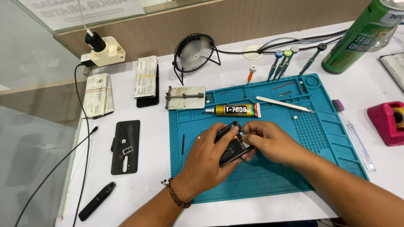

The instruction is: The person reassembles a disassembled smartphone on a blue work mat. They connect a ribbon cable to the motherboard, place a black metal shield over the camera module, and secure it with a screwdriver. The person also handles a tube of adhesive and various small components during the process.

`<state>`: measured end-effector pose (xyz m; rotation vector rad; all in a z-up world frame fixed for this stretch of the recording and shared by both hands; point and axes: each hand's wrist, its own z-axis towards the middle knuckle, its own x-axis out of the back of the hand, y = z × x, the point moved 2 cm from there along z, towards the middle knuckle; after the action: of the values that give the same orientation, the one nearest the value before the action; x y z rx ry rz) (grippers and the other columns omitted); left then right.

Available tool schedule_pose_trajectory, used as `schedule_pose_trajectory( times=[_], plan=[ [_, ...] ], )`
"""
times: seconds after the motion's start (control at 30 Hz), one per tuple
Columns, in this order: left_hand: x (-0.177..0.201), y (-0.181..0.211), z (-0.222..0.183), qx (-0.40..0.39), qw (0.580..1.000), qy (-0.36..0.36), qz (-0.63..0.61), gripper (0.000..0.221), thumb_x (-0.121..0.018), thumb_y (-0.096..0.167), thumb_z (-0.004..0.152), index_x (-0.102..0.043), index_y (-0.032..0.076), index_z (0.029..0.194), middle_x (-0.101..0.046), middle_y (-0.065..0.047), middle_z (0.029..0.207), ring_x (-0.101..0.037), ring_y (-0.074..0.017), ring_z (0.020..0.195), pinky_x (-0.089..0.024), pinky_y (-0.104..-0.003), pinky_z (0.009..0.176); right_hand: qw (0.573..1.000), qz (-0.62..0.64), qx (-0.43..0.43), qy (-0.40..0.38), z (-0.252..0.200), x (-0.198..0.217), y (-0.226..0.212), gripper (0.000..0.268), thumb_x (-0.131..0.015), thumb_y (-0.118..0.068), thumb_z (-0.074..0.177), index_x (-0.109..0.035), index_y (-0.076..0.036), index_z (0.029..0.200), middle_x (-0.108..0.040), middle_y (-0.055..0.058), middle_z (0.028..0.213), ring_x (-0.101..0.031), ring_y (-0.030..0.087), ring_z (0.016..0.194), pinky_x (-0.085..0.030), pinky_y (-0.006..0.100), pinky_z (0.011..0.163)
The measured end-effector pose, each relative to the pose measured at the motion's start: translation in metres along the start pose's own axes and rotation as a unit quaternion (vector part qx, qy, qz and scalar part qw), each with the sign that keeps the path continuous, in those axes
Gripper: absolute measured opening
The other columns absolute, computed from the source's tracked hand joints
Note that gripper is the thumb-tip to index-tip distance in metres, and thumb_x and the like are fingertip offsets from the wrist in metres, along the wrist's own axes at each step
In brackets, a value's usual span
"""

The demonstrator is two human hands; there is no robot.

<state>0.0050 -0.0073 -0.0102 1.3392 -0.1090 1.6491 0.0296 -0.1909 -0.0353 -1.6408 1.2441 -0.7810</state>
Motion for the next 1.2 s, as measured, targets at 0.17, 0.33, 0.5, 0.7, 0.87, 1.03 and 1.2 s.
schedule_pose_trajectory(
  times=[0.17, 0.33, 0.5, 0.7, 0.87, 1.03, 1.2],
  plan=[
    [-0.004, -0.005, -0.002, -0.013, 1.000, -0.025, 0.005, 0.065, -0.070, 0.027, 0.084, -0.042, 0.009, 0.139, -0.044, -0.022, 0.130, -0.051, -0.0359, 0.113, -0.042, -0.051, 0.092, 0.988, -0.151, -0.015, -0.010, -0.005, 0.006, -0.016, 0.011, -0.057, -0.009, 0.088, -0.060, -0.003, 0.079, -0.070, 0.014, 0.064, -0.073, 0.021, 0.054, -0.055, 0.028, 0.052],
    [-0.005, -0.002, -0.002, -0.029, 0.998, -0.049, 0.001, 0.068, -0.072, 0.026, 0.082, -0.042, 0.008, 0.140, -0.046, -0.021, 0.131, -0.051, -0.0386, 0.115, -0.041, -0.053, 0.090, 0.979, -0.190, 0.064, -0.023, 0.001, 0.014, -0.009, 0.014, -0.063, -0.018, 0.087, -0.069, -0.006, 0.090, -0.062, 0.003, 0.062, -0.061, 0.013, 0.053, -0.046, 0.025, 0.051],
    [-0.005, 0.000, -0.003, -0.034, 0.997, -0.065, -0.016, 0.063, -0.070, 0.025, 0.083, -0.044, 0.006, 0.137, -0.048, -0.020, 0.133, -0.049, -0.0380, 0.119, -0.041, -0.054, 0.088, 0.960, -0.275, 0.043, -0.024, -0.005, 0.014, -0.015, 0.020, -0.060, -0.016, 0.087, -0.069, -0.013, 0.105, -0.056, 0.000, 0.058, -0.056, 0.010, 0.053, -0.042, 0.026, 0.051],
    [-0.001, -0.001, -0.002, -0.043, 0.997, -0.065, -0.024, 0.064, -0.069, 0.026, 0.084, -0.042, 0.007, 0.138, -0.047, -0.020, 0.134, -0.049, -0.0377, 0.120, -0.043, -0.053, 0.089, 0.971, -0.207, 0.118, 0.020, -0.012, 0.029, -0.031, 0.033, -0.050, -0.025, 0.088, -0.070, -0.008, 0.108, -0.072, 0.003, 0.084, -0.067, 0.013, 0.070, -0.058, 0.026, 0.067],
    [-0.001, -0.001, -0.001, -0.059, 0.996, -0.068, -0.025, 0.065, -0.073, 0.022, 0.079, -0.045, 0.007, 0.135, -0.048, -0.018, 0.131, -0.051, -0.0360, 0.116, -0.042, -0.050, 0.089, 0.966, -0.203, 0.159, 0.012, -0.016, 0.024, -0.036, 0.043, -0.047, -0.038, 0.088, -0.070, -0.006, 0.105, -0.073, 0.005, 0.087, -0.068, 0.014, 0.072, -0.055, 0.026, 0.068],
    [-0.006, -0.007, -0.003, -0.067, 0.994, -0.081, -0.031, 0.066, -0.077, 0.021, 0.075, -0.047, 0.007, 0.132, -0.049, -0.019, 0.132, -0.052, -0.0368, 0.116, -0.041, -0.051, 0.091, 0.917, -0.376, 0.127, 0.025, -0.009, 0.022, -0.029, 0.019, -0.058, -0.023, 0.086, -0.073, -0.018, 0.098, -0.068, -0.004, 0.075, -0.060, 0.009, 0.070, -0.046, 0.024, 0.064],
    [-0.003, -0.005, -0.001, -0.075, 0.992, -0.085, -0.052, 0.063, -0.073, 0.013, 0.077, -0.049, 0.006, 0.135, -0.051, -0.025, 0.126, -0.052, -0.0447, 0.118, -0.038, -0.053, 0.098, 0.919, -0.385, 0.079, 0.006, -0.011, 0.012, -0.036, 0.017, -0.060, -0.013, 0.085, -0.072, -0.003, 0.094, -0.068, 0.018, 0.072, -0.064, 0.030, 0.067, -0.053, 0.043, 0.063]
  ],
)
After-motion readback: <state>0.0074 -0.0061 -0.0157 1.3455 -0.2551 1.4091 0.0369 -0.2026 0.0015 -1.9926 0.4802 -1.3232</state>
